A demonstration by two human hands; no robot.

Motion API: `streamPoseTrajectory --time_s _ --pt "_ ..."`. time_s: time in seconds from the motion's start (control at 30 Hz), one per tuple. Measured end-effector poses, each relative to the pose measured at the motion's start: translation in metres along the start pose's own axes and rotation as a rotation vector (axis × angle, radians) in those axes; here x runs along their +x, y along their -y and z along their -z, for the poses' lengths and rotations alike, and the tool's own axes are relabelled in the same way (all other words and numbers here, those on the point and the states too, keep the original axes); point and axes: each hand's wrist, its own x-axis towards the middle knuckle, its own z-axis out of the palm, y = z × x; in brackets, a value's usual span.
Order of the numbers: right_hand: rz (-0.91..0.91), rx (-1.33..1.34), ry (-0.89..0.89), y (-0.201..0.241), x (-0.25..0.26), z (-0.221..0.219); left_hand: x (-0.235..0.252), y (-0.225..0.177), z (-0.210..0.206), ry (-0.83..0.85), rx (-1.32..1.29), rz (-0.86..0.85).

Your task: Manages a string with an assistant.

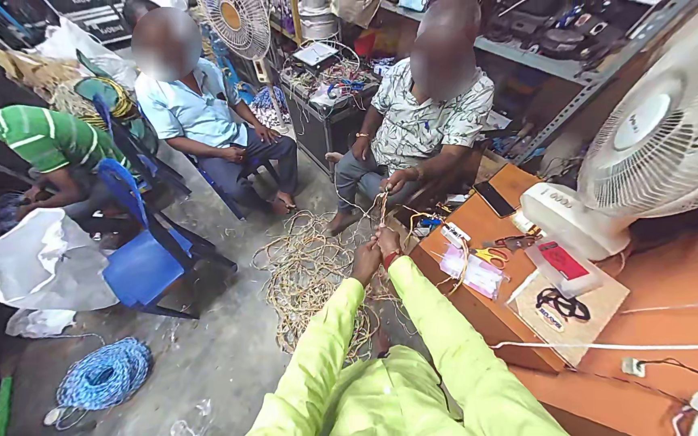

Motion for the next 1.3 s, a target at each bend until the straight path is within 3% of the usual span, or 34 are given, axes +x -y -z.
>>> streamPoseTrajectory --time_s 0.17,0.57,0.73,0.83,0.97,1.1,1.13,1.17,1.23,1.3 --pt "-0.001 -0.038 -0.017 0.005 0.009 0.010 0.017 0.006 -0.012 0.008 0.033 -0.001" --pt "-0.049 -0.109 0.039 -0.028 0.018 0.014 0.003 0.027 -0.018 -0.037 -0.032 0.051" --pt "-0.065 0.135 0.065 -0.037 0.020 0.016 0.001 0.035 -0.016 -0.048 -0.019 0.046" --pt "-0.043 0.140 0.130 -0.052 0.018 0.034 -0.002 0.032 -0.016 -0.046 -0.015 0.044" --pt "-0.147 0.111 0.173 -0.101 0.005 0.076 0.001 0.031 -0.012 -0.033 0.027 0.063" --pt "-0.129 -0.247 0.314 -0.189 -0.033 0.158 -0.001 0.032 -0.011 -0.018 0.021 0.047" --pt "-0.173 -0.424 0.296 -0.194 -0.060 0.177 -0.001 0.033 -0.012 -0.017 0.015 0.046" --pt "-0.331 -0.536 0.226 -0.196 -0.083 0.188 -0.002 0.033 -0.013 -0.014 0.013 0.044" --pt "-0.260 -0.663 0.200 -0.269 -0.069 0.243 -0.003 0.037 -0.015 -0.003 0.008 0.035" --pt "-0.406 -0.746 0.104 -0.322 -0.066 0.278 -0.006 0.037 -0.018 0.004 0.000 0.050"
